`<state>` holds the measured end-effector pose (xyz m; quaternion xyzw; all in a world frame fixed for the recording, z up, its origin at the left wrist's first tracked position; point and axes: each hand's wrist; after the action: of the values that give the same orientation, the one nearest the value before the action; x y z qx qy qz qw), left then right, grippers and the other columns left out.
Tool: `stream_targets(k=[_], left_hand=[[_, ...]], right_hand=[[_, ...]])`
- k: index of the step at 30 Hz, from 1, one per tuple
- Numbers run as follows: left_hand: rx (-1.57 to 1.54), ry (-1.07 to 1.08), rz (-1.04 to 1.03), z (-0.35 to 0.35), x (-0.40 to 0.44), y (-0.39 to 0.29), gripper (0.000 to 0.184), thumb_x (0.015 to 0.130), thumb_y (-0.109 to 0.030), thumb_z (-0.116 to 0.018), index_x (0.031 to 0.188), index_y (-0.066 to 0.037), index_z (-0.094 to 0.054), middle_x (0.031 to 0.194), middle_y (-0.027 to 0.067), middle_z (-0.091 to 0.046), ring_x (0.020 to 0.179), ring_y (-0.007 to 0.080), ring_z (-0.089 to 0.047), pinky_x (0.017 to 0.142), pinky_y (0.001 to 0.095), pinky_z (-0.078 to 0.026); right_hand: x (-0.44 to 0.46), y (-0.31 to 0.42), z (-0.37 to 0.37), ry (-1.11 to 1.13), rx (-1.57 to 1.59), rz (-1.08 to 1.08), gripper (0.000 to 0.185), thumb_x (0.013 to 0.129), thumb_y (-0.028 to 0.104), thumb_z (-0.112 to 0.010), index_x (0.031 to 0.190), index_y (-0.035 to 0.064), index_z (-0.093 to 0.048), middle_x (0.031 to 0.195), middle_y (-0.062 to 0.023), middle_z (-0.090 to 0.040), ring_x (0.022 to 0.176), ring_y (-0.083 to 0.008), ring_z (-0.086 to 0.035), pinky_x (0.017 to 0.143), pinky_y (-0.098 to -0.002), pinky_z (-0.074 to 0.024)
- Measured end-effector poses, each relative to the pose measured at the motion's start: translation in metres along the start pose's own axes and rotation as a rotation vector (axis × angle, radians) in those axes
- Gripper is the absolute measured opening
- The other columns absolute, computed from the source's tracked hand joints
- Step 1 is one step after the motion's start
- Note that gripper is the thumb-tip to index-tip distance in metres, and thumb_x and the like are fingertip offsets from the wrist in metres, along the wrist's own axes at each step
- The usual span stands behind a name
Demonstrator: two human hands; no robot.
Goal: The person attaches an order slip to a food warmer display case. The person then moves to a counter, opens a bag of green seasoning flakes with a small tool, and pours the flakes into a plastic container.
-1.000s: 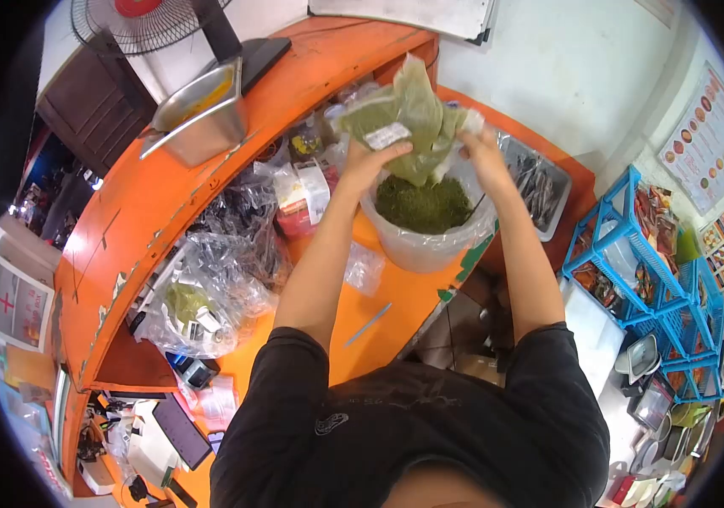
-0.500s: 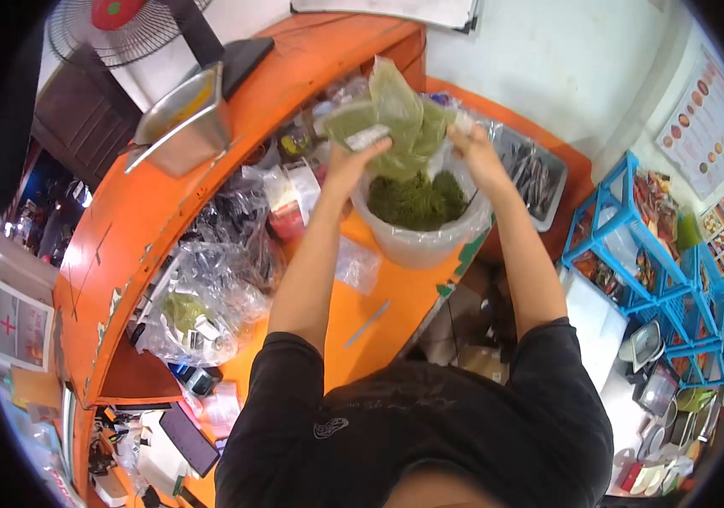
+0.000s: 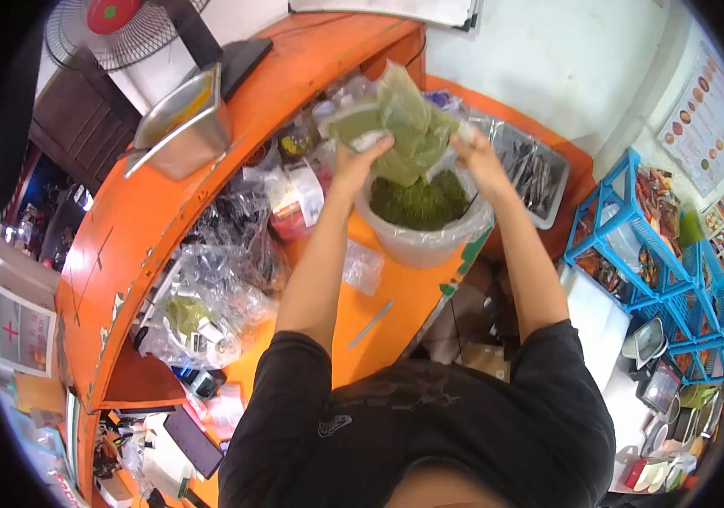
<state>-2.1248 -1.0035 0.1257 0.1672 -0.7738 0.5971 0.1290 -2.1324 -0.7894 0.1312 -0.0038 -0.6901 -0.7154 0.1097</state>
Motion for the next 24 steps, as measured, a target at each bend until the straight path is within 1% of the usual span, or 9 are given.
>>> stream_targets(k=[3, 4, 9, 11, 13, 14, 18, 20, 24], left_hand=[[-0.069, 0.003, -0.117, -0.008, -0.001, 0.005, 0.039, 0.072, -0.011, -0.075, 0.106, -0.002, -0.058, 0.096, 0.0055, -0.063, 0.087, 0.016, -0.059, 0.079, 0.0296, -0.047], [0.052, -0.018, -0.066, -0.003, -0.002, 0.004, 0.041, 0.072, -0.01, -0.074, 0.107, -0.001, -0.057, 0.099, 0.0063, -0.062, 0.09, 0.0165, -0.059, 0.079, 0.0296, -0.047], [-0.125, 0.007, 0.019, 0.003, 0.008, -0.006, 0.051, 0.071, -0.009, -0.075, 0.115, 0.0, -0.051, 0.108, 0.0079, -0.059, 0.097, 0.0189, -0.057, 0.08, 0.0305, -0.047], [-0.202, -0.089, 0.087, 0.002, -0.003, 0.011, 0.054, 0.071, -0.009, -0.074, 0.118, -0.001, -0.048, 0.108, 0.0079, -0.058, 0.097, 0.0198, -0.057, 0.082, 0.0312, -0.047], [-0.086, -0.082, 0.025, 0.003, 0.0, 0.014, 0.058, 0.072, -0.01, -0.074, 0.121, -0.002, -0.045, 0.109, 0.0079, -0.057, 0.098, 0.0201, -0.056, 0.085, 0.0324, -0.045], [-0.099, -0.089, 0.02, 0.002, 0.0, 0.015, 0.057, 0.072, -0.01, -0.074, 0.121, -0.003, -0.046, 0.108, 0.0078, -0.057, 0.098, 0.0199, -0.056, 0.086, 0.0325, -0.045], [-0.095, 0.036, 0.011, 0.003, 0.017, -0.012, 0.052, 0.076, -0.004, -0.068, 0.122, -0.001, -0.043, 0.114, 0.0091, -0.056, 0.105, 0.0218, -0.054, 0.089, 0.0373, -0.045], [-0.048, 0.08, -0.012, 0.001, 0.015, -0.022, 0.048, 0.078, 0.0, -0.064, 0.121, -0.001, -0.044, 0.114, 0.0107, -0.055, 0.106, 0.023, -0.055, 0.088, 0.0392, -0.047], [-0.224, -0.069, 0.098, 0.0, 0.003, 0.019, 0.049, 0.075, -0.008, -0.071, 0.119, -0.002, -0.048, 0.112, 0.0086, -0.057, 0.1, 0.0205, -0.056, 0.086, 0.0334, -0.045]], right_hand=[[0.002, 0.004, -0.002, -0.001, 0.051, 0.004, 0.021, 0.091, 0.019, -0.052, 0.11, 0.0114, -0.055, 0.085, 0.007, -0.054, 0.072, -0.0044, -0.044, 0.062, -0.0218, -0.0368], [0.002, 0.009, -0.001, -0.013, 0.076, 0.016, 0.02, 0.09, 0.018, -0.052, 0.108, 0.0095, -0.055, 0.081, 0.0055, -0.054, 0.068, -0.0052, -0.045, 0.059, -0.0225, -0.0375], [-0.01, 0.047, 0.0, 0.005, 0.047, 0.214, 0.018, 0.089, 0.016, -0.054, 0.106, 0.0078, -0.055, 0.077, 0.005, -0.052, 0.063, -0.0047, -0.043, 0.055, -0.021, -0.0357], [-0.002, 0.019, -0.004, -0.031, -0.011, 0.095, 0.018, 0.09, 0.015, -0.054, 0.106, 0.0079, -0.055, 0.078, 0.005, -0.052, 0.064, -0.0037, -0.043, 0.053, -0.0203, -0.0343], [0.001, 0.008, -0.004, 0.03, 0.014, -0.041, 0.017, 0.09, 0.016, -0.053, 0.105, 0.0082, -0.055, 0.078, 0.005, -0.053, 0.065, -0.0037, -0.043, 0.054, -0.0203, -0.0349], [-0.002, 0.017, -0.011, -0.051, 0.045, -0.028, 0.016, 0.09, 0.016, -0.052, 0.105, 0.0082, -0.055, 0.077, 0.005, -0.054, 0.062, -0.0035, -0.043, 0.053, -0.0205, -0.0354], [-0.008, 0.062, -0.007, -0.013, 0.021, 0.169, 0.015, 0.091, 0.017, -0.052, 0.103, 0.0089, -0.055, 0.079, 0.0046, -0.055, 0.066, -0.0036, -0.046, 0.055, -0.0208, -0.0372], [-0.012, 0.056, -0.013, -0.047, 0.059, 0.132, 0.015, 0.091, 0.017, -0.052, 0.103, 0.0096, -0.055, 0.079, 0.0051, -0.054, 0.065, -0.0037, -0.046, 0.055, -0.0207, -0.0375], [0.009, 0.016, -0.004, 0.011, 0.066, 0.039, 0.016, 0.092, 0.018, -0.051, 0.105, 0.0103, -0.055, 0.078, 0.0056, -0.053, 0.066, -0.0044, -0.046, 0.055, -0.0207, -0.037]])
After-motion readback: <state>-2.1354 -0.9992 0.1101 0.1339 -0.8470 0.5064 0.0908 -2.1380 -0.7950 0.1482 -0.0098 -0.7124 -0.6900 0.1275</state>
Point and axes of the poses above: each hand's wrist, its own x-axis towards the middle knuckle, its own z-axis out of the back of the hand, y = z × x
